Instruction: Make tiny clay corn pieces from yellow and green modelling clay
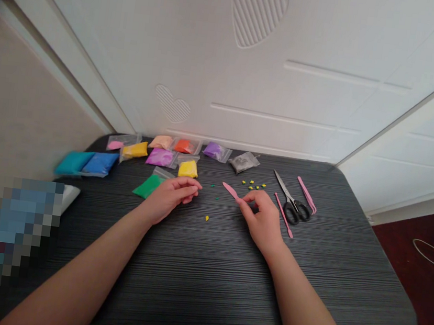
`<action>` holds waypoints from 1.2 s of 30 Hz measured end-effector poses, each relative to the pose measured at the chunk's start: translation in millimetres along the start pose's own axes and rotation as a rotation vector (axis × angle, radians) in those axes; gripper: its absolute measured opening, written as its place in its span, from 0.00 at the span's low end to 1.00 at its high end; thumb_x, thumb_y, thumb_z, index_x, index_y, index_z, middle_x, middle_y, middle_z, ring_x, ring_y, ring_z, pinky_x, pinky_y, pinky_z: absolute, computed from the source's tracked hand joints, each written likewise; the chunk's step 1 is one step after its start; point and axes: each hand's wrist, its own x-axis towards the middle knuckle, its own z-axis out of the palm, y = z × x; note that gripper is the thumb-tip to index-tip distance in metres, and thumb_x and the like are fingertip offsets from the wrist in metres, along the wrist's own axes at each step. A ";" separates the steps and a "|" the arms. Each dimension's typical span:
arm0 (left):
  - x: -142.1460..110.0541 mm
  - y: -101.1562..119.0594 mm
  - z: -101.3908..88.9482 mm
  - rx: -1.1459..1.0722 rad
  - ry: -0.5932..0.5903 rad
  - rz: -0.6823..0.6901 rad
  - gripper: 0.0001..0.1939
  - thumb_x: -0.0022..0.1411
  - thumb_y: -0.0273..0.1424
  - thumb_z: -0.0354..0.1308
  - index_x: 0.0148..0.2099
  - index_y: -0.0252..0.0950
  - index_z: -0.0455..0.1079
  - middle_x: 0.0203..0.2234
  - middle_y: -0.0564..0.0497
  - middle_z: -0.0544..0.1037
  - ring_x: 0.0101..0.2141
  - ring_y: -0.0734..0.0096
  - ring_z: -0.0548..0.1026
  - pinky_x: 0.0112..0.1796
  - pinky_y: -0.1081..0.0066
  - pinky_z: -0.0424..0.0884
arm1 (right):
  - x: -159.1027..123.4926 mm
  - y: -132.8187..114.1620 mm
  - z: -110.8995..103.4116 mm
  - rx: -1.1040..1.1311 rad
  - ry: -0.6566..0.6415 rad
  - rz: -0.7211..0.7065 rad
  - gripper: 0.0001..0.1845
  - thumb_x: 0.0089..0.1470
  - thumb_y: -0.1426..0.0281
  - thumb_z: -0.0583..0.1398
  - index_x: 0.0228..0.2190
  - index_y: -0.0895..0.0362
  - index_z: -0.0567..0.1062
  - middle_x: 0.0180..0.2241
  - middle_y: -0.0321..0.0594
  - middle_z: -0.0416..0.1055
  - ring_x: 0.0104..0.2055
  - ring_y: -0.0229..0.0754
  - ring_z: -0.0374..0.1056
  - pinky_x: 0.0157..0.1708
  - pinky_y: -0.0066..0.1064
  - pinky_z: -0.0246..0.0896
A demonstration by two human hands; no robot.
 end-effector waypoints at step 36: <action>-0.3 1.8 1.8 0.012 0.018 0.007 0.11 0.53 0.35 0.54 0.37 0.33 0.68 0.25 0.53 0.68 0.21 0.80 0.62 0.24 0.76 0.57 | -5.7 -13.7 13.5 -0.316 -0.264 -0.279 0.08 0.53 0.65 0.53 0.32 0.52 0.72 0.37 0.38 0.68 0.43 0.42 0.59 0.44 0.39 0.48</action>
